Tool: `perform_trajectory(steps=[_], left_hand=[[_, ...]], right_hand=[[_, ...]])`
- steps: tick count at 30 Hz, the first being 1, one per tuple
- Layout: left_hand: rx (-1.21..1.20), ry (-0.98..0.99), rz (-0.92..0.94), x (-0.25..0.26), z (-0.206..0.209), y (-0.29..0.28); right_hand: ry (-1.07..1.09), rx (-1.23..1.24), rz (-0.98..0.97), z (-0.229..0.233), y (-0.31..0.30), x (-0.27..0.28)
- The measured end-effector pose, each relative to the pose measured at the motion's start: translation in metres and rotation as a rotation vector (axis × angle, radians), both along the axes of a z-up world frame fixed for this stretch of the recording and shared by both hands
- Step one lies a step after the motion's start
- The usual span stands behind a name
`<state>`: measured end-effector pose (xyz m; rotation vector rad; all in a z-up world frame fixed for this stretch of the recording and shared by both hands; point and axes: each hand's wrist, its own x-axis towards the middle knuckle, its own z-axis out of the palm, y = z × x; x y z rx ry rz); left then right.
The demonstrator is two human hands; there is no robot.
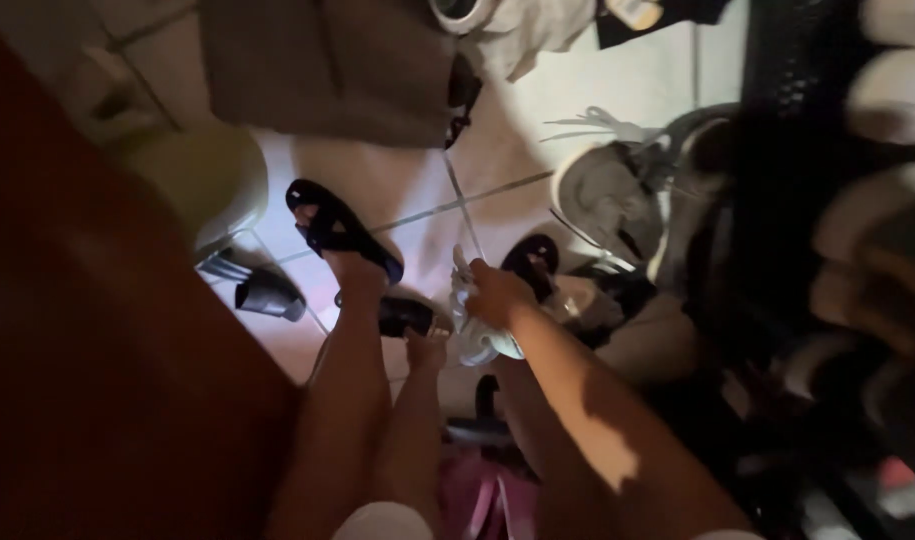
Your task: Cleaning various types of shoes using a cloth
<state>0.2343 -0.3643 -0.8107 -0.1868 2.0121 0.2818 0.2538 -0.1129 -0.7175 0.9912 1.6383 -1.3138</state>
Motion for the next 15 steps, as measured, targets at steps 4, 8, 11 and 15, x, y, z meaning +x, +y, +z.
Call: perform_trajectory(steps=[4,8,11,15], left_hand=[[0.086,-0.072,0.220,-0.027,-0.002,0.055],[0.175,-0.145,0.438,-0.036,0.020,0.097],[0.263,-0.185,0.583,-0.036,0.045,0.122],[0.445,-0.230,0.742,-0.059,0.104,0.175]], right_hand=[[0.085,0.013,0.058,-0.039,-0.001,-0.005],[0.150,0.027,-0.008,-0.039,0.009,-0.008],[0.128,0.085,-0.046,-0.012,0.027,-0.007],[0.021,0.398,-0.205,0.028,0.064,0.004]])
